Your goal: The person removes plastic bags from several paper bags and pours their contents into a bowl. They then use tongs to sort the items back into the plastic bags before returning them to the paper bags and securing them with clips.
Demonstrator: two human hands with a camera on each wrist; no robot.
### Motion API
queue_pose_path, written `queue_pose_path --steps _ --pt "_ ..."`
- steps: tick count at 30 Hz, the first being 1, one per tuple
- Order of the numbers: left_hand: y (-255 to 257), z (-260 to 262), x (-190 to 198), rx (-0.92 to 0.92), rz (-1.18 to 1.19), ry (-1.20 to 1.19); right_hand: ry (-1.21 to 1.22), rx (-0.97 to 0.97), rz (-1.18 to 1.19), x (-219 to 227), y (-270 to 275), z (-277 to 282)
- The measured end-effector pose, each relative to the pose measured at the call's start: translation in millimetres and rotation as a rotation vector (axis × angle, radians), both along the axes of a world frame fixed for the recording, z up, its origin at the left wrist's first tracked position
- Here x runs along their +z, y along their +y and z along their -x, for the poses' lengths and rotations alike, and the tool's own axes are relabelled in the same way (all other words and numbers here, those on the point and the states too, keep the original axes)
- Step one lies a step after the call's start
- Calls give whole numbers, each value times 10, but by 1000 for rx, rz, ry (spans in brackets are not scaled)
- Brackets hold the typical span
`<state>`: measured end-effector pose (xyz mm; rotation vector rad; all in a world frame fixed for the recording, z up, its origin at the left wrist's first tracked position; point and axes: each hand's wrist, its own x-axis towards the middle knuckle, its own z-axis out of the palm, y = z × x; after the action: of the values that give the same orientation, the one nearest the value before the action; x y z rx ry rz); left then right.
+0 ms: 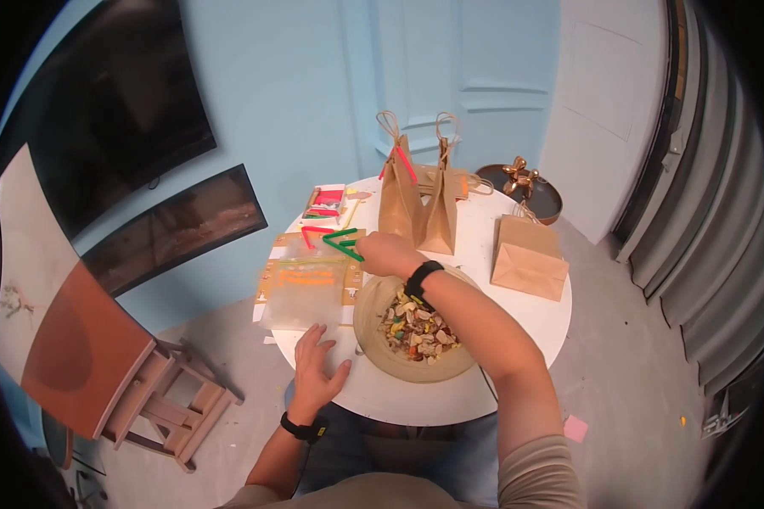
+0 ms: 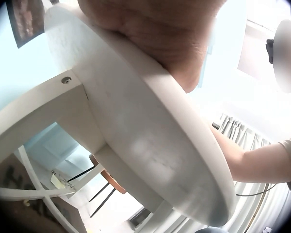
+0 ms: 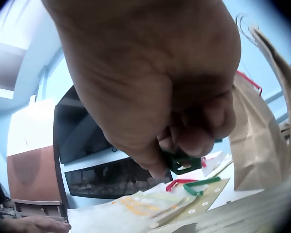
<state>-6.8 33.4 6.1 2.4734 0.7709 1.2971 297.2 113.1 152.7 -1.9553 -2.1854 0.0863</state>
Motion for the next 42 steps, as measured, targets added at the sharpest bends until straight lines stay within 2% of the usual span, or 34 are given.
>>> queue_pose_path --steps 2,5,9,12,15,16,19,21,25,26,28,29,33,38,40,42 --pt "14 0 11 -4 3 -2 9 -23 44 -62 178 94" --pt "9 3 26 -12 18 -2 55 -56 -86 -543 847 2" --pt "28 5 37 -20 15 -1 175 -113 -188 -508 941 121" --pt "34 15 25 -16 3 5 224 -53 -273 -606 876 34" --pt "29 5 -1 -15 4 -2 232 -188 -186 -213 489 -79" --pt "29 3 -7 -16 7 -8 290 -212 -280 -181 378 -165" --pt "20 2 -12 -15 1 -5 272 -458 -381 -31 256 -560" --pt "13 -1 -15 -15 6 -18 355 -599 -556 42 137 -830" --pt "9 -8 3 -13 6 -27 429 -846 -772 297 -126 -986" --pt "12 -6 3 -15 3 -24 405 -870 -828 175 -43 -1113" --pt "21 1 -1 -20 -4 -15 331 -811 -735 -42 66 -1376" --pt "18 4 3 -20 -1 -12 295 -780 -690 -73 83 -1464" --pt "19 18 2 -21 -2 -7 301 -792 -834 13 62 -1709" --pt "38 19 -6 -42 11 -13 260 -703 -1007 618 -808 -1665" --pt "11 17 31 -60 43 -17 273 -663 -1072 744 -1415 -1502" --pt "-49 -2 224 -107 61 -25 289 -624 -1122 829 -2100 -1233"
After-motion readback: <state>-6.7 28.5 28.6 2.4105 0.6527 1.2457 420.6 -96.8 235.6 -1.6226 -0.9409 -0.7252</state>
